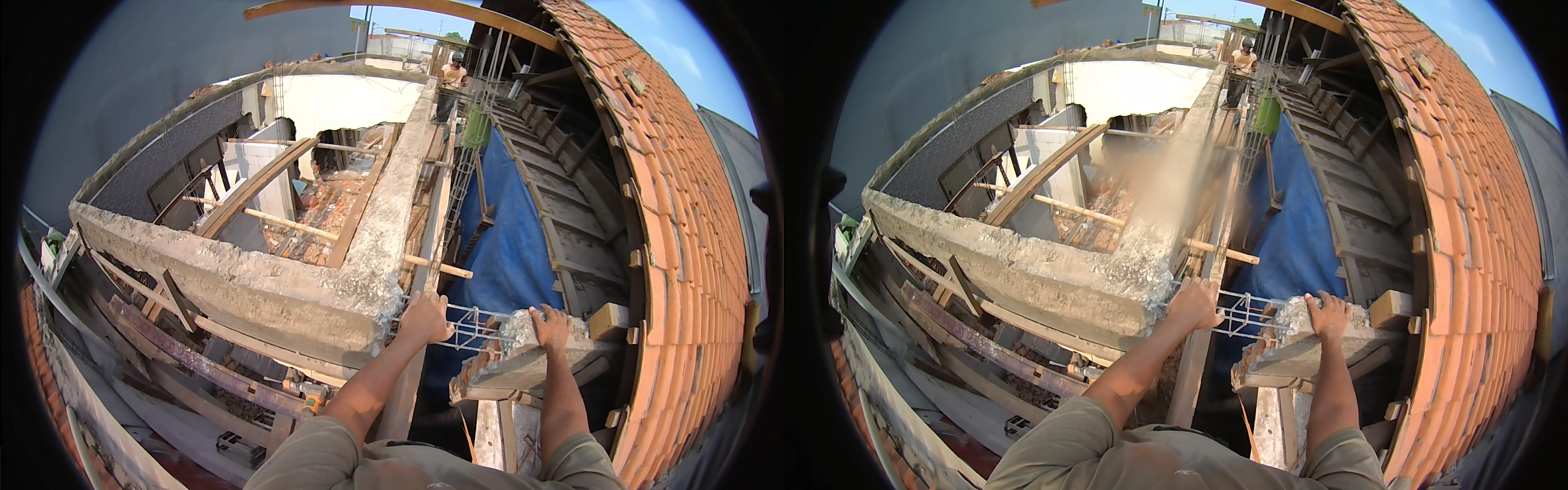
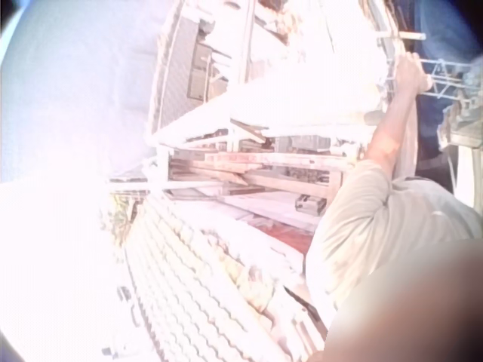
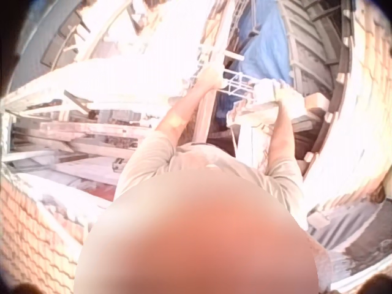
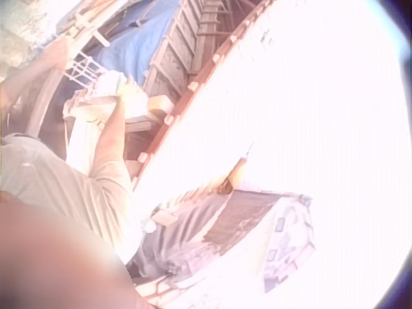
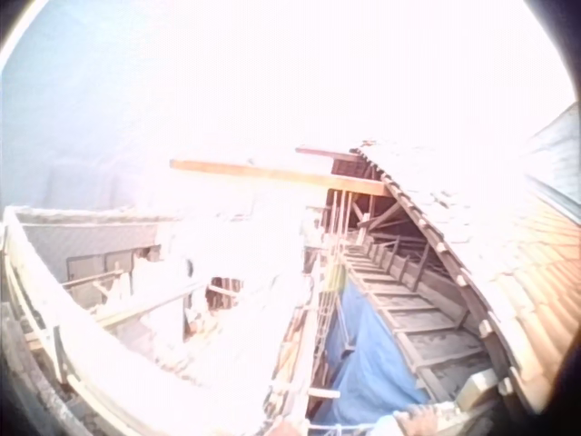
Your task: The person lifts and positions a metal roof truss onto a partially built roof structure. They repeatedly adjust the truss with both hands to align it with the existing framework and adjacent tiles.
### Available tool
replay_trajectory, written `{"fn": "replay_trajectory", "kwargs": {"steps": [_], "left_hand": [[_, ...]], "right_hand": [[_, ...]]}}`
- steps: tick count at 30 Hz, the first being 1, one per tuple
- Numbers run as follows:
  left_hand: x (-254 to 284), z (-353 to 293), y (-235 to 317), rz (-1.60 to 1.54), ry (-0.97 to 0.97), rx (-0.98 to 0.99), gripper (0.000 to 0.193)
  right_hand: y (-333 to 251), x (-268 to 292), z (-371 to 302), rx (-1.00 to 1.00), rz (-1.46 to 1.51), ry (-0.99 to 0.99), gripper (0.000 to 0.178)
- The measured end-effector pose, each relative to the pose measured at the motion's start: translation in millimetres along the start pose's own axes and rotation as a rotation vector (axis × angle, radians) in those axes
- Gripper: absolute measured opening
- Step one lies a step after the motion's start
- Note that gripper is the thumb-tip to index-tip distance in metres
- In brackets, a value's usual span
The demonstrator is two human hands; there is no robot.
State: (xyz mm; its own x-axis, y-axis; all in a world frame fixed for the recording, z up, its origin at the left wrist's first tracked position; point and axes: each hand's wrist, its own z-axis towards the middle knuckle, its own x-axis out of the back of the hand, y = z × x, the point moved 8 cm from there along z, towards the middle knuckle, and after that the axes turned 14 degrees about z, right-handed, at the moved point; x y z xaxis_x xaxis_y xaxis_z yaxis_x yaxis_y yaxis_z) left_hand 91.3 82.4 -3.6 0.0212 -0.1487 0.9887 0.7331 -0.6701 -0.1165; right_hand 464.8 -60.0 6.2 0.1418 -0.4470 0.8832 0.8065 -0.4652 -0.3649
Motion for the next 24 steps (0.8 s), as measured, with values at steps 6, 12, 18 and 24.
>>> {"fn": "replay_trajectory", "kwargs": {"steps": [6, 12, 18, 24], "left_hand": [[0, 0, -1, -0.064, 0.046, -0.029, 0.085], [10, -7, -1, -0.199, 0.143, -0.188, 0.095], [61, -6, -62, -0.522, 0.434, -0.103, 0.072], [72, -19, -229, -0.009, 0.485, 0.506, 0.073]], "right_hand": [[-4, 4, -1, 0.003, 0.019, -0.036, 0.077], [-7, 9, -6, -0.035, 0.06, -0.037, 0.078], [-6, 11, -5, -0.041, 0.082, -0.025, 0.079], [1, 7, -4, -0.052, 0.107, -0.023, 0.078]]}}
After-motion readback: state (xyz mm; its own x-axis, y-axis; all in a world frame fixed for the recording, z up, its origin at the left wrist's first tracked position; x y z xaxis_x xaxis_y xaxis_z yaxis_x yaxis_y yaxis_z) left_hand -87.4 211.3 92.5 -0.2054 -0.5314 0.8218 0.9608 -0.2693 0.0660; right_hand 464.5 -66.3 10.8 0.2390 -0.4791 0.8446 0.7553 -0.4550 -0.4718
